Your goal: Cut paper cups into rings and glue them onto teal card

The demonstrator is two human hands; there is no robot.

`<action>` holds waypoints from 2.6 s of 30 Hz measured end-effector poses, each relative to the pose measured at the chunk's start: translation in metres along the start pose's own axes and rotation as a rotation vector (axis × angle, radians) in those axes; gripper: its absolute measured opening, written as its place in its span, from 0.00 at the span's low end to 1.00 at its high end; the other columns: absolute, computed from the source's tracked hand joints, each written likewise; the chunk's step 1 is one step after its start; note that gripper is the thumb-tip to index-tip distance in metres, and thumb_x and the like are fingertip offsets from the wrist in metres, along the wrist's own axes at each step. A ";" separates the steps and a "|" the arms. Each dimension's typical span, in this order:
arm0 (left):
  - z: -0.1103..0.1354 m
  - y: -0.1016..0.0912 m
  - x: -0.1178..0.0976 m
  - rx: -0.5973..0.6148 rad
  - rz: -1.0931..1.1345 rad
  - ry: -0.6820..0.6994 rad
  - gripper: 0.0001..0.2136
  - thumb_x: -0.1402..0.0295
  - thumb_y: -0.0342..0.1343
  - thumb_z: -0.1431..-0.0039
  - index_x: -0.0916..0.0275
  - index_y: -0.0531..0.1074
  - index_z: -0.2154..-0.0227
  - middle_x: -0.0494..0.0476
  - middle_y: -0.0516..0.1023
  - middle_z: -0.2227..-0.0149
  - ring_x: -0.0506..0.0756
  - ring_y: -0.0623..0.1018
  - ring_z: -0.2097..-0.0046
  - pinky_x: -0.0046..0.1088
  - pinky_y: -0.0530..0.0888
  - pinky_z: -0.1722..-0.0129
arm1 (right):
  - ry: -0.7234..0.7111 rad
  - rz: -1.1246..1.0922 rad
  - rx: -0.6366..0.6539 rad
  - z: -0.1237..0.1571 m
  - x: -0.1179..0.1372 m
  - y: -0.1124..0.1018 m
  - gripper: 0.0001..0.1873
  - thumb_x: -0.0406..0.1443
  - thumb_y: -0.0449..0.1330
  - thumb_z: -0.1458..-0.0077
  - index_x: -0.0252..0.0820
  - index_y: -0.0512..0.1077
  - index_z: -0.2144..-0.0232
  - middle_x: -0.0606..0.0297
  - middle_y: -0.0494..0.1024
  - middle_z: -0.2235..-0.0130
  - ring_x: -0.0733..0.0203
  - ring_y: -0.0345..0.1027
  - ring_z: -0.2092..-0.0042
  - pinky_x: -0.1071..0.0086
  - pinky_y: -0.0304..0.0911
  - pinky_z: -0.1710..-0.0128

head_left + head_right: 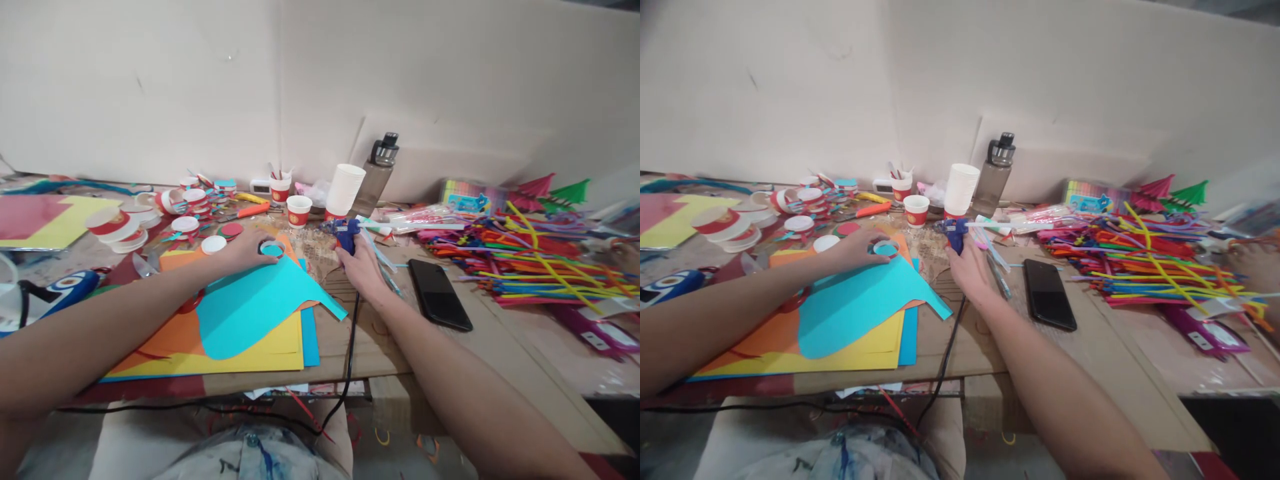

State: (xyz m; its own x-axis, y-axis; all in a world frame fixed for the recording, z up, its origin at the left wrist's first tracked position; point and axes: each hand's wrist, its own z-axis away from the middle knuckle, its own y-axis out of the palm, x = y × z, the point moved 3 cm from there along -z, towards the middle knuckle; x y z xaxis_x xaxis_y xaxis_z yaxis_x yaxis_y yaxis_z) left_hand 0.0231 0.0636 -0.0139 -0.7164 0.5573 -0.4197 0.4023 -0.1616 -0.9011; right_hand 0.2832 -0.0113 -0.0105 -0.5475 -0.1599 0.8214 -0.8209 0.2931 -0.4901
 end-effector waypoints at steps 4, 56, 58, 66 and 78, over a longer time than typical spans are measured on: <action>0.004 0.001 -0.006 -0.019 0.074 -0.032 0.26 0.50 0.60 0.47 0.60 0.74 0.49 0.59 0.78 0.47 0.62 0.76 0.47 0.37 0.71 0.48 | 0.032 0.155 -0.022 0.001 0.005 -0.001 0.22 0.41 0.54 0.46 0.41 0.69 0.50 0.53 0.77 0.57 0.45 0.72 0.57 0.53 0.67 0.56; 0.040 0.021 -0.056 0.088 0.176 0.193 0.25 0.51 0.64 0.48 0.59 0.74 0.50 0.60 0.77 0.47 0.63 0.72 0.44 0.42 0.68 0.43 | 0.011 0.095 0.004 0.012 0.012 0.001 0.18 0.42 0.55 0.45 0.44 0.69 0.53 0.59 0.77 0.64 0.50 0.71 0.63 0.54 0.68 0.59; 0.041 0.021 -0.056 0.089 0.174 0.196 0.25 0.51 0.63 0.47 0.60 0.74 0.50 0.60 0.77 0.47 0.62 0.72 0.44 0.41 0.68 0.43 | -0.004 0.089 -0.004 0.011 0.011 0.001 0.18 0.43 0.55 0.44 0.44 0.69 0.52 0.60 0.77 0.64 0.51 0.70 0.64 0.54 0.67 0.59; 0.040 0.022 -0.055 0.088 0.162 0.219 0.25 0.51 0.63 0.47 0.60 0.74 0.50 0.61 0.76 0.47 0.63 0.71 0.43 0.41 0.67 0.42 | -0.008 0.101 -0.012 0.012 0.012 -0.001 0.20 0.43 0.55 0.44 0.42 0.69 0.51 0.59 0.77 0.63 0.51 0.69 0.65 0.54 0.67 0.60; 0.040 0.024 -0.053 0.063 0.177 0.245 0.25 0.49 0.62 0.46 0.58 0.74 0.49 0.60 0.76 0.47 0.62 0.71 0.43 0.41 0.66 0.41 | -0.025 0.086 0.005 0.013 0.017 -0.001 0.16 0.41 0.55 0.45 0.43 0.70 0.55 0.57 0.78 0.59 0.49 0.72 0.57 0.52 0.68 0.54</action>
State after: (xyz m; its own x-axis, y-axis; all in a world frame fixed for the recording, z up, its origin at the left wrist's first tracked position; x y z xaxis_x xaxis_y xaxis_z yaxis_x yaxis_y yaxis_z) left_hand 0.0479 -0.0027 -0.0173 -0.4764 0.6947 -0.5390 0.4671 -0.3194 -0.8245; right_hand 0.2731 -0.0267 0.0003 -0.6202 -0.1576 0.7684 -0.7712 0.3020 -0.5605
